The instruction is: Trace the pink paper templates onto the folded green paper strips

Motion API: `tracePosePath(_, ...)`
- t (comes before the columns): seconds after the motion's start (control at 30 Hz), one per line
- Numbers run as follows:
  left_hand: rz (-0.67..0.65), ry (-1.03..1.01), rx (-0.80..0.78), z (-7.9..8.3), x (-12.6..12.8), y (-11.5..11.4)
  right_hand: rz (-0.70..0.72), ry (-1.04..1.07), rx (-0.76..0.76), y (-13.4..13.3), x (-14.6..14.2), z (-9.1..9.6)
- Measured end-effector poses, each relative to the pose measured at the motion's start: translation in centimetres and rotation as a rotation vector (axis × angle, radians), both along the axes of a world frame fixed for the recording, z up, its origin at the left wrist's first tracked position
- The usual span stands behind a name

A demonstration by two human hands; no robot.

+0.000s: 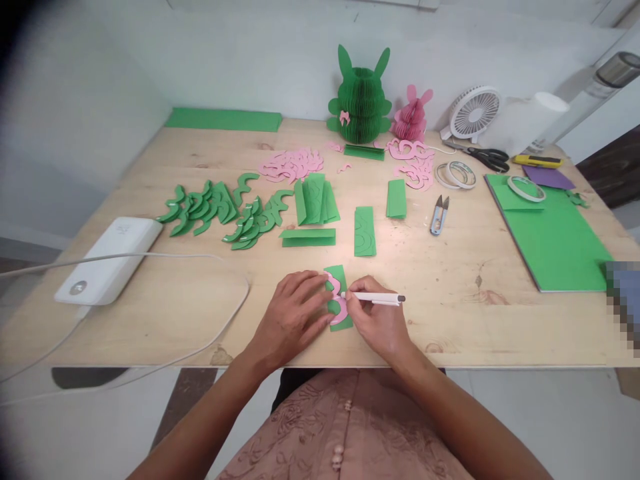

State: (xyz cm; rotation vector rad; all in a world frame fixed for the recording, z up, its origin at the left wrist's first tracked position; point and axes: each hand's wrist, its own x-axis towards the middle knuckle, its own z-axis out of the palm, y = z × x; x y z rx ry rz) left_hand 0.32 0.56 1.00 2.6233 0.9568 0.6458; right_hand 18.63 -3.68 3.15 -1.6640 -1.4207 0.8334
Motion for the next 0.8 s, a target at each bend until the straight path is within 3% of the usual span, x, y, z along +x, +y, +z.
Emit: tracePosePath(0.8,0.003,0.001,0.016,0.02,0.02,0.04,0.003,-0.004,-0.030,0.25,0.20,0.19)
